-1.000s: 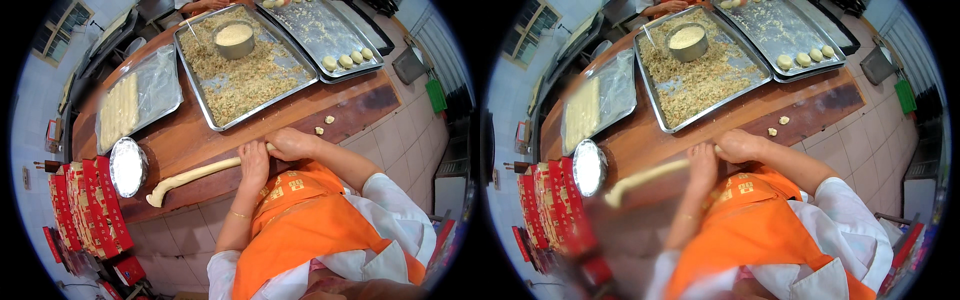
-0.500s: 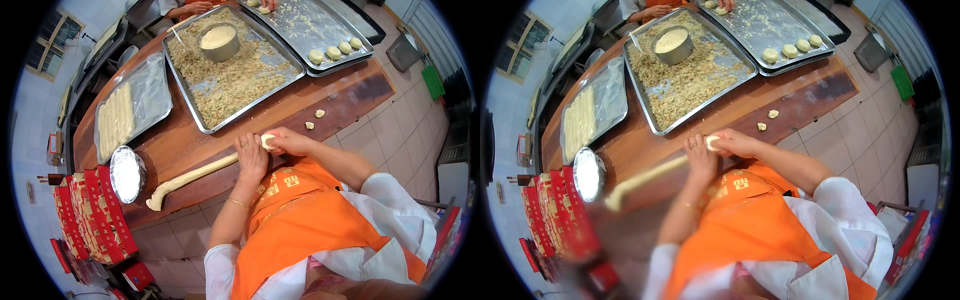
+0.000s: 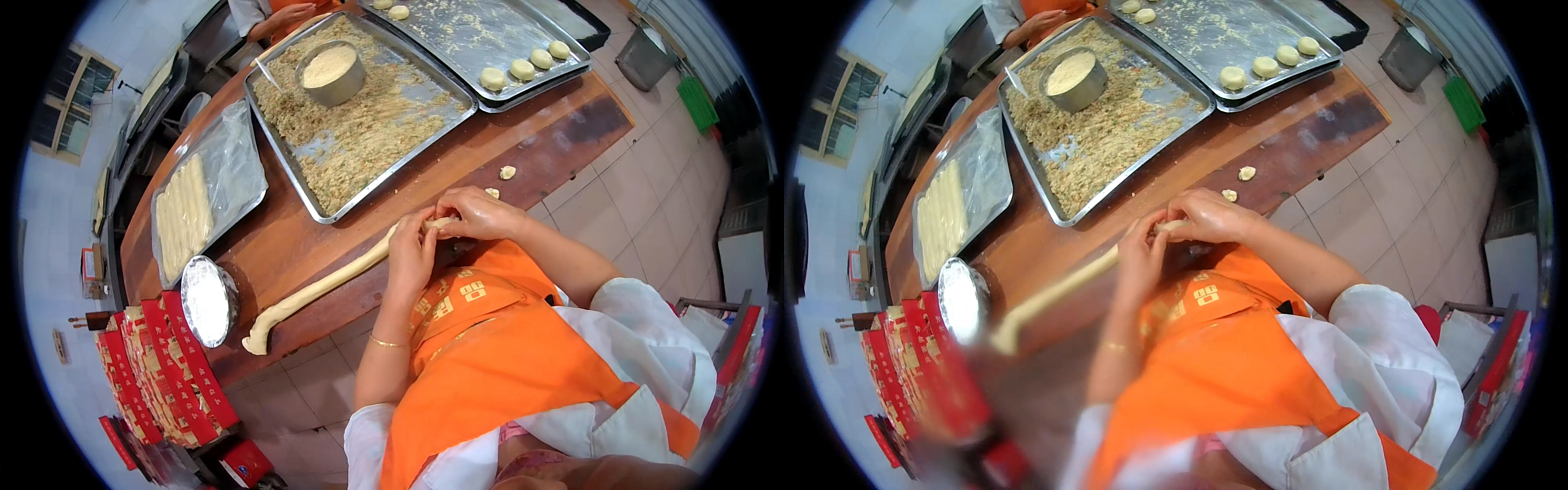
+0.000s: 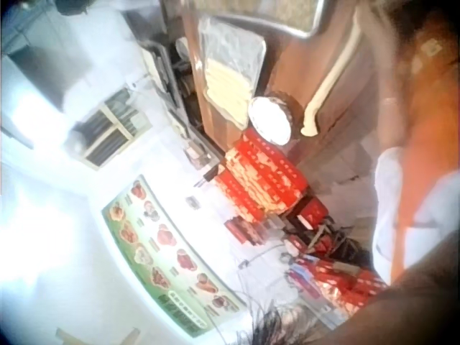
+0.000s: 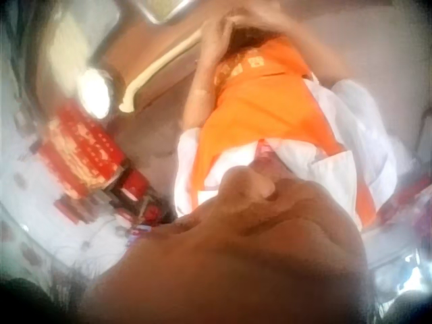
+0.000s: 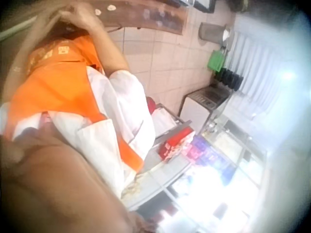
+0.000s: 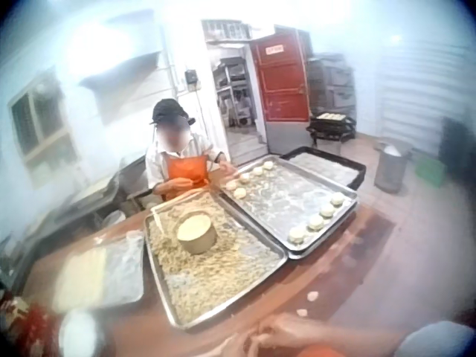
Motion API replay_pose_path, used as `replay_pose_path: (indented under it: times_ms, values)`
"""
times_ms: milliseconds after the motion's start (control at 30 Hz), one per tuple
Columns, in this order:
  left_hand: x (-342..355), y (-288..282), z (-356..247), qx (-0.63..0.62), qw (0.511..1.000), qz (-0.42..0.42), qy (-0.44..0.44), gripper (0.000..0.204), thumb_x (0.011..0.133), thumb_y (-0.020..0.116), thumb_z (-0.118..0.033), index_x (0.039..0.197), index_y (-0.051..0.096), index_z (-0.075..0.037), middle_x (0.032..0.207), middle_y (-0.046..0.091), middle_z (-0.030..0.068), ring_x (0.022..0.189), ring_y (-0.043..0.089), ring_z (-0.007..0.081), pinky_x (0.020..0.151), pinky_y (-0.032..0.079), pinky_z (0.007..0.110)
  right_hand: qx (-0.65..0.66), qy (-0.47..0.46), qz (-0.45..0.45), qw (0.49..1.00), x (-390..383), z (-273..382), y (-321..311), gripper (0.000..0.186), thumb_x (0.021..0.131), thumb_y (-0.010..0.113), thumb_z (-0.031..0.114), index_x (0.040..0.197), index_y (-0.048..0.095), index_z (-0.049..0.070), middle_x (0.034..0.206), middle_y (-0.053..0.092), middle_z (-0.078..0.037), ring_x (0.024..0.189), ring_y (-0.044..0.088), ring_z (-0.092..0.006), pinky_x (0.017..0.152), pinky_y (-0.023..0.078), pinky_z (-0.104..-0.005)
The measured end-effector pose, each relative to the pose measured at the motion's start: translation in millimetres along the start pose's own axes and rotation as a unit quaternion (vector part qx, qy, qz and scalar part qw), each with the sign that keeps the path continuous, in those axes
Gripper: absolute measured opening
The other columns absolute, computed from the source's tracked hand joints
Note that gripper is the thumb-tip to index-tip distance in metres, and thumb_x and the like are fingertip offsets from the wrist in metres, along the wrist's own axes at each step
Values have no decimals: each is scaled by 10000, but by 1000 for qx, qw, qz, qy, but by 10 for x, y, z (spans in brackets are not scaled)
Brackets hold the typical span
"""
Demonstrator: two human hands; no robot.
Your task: The person rolls a length of dough by hand on a table, pinches off small pieces, stuffs them with a crumbly filling from a metal tray, and rolls them into round balls before placing them onto another tray.
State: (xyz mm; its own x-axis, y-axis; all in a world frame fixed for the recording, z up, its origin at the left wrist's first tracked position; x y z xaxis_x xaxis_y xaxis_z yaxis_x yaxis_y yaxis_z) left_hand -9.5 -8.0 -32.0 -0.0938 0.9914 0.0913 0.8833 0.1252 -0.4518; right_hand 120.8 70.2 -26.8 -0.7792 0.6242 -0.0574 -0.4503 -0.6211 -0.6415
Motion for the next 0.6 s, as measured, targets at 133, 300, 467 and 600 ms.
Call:
replay_pose_path:
  times_ms: [133,300,467,600]
  values:
    - [14,82,59,67,998,1,-16,182,878,656,-31,1055,646,3,988,642,183,819,639,336,733,512,402,-168,-26,-130,977,-266,-84,-350,224,821,721,154,1021,681,61,952,638,-152,942,630,-369,808,518,-445]
    - [-45,186,108,203,974,-75,63,111,864,668,-27,972,652,-7,961,631,181,830,632,368,731,513,422,-182,34,-121,975,-497,-438,-356,204,804,717,57,1001,667,46,1008,591,-145,942,621,-351,804,518,-428]
    - [-19,206,135,154,983,-89,46,105,878,643,-36,979,668,-23,945,639,190,839,634,392,764,512,436,4,-33,-168,985,-440,-271,-286,159,802,710,48,955,663,46,950,619,-133,920,617,-342,771,525,-428]
    - [-22,118,132,134,987,-86,28,127,900,592,-12,997,674,-13,950,663,199,879,643,400,799,512,441,37,-156,-127,979,-174,55,137,129,808,702,49,936,683,57,913,644,-118,927,621,-318,802,516,-417]
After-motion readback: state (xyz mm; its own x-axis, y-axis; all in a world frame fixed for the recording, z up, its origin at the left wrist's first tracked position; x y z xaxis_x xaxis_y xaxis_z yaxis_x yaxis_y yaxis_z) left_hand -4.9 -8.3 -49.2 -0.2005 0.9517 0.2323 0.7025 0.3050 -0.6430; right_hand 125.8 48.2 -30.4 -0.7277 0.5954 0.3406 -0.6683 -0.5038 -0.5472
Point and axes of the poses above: each hand's wrist, its own x-axis towards the middle knuckle, its own y-axis out of the palm, z = x × y, the point moved 6 cm from there along x, towards the middle knuckle
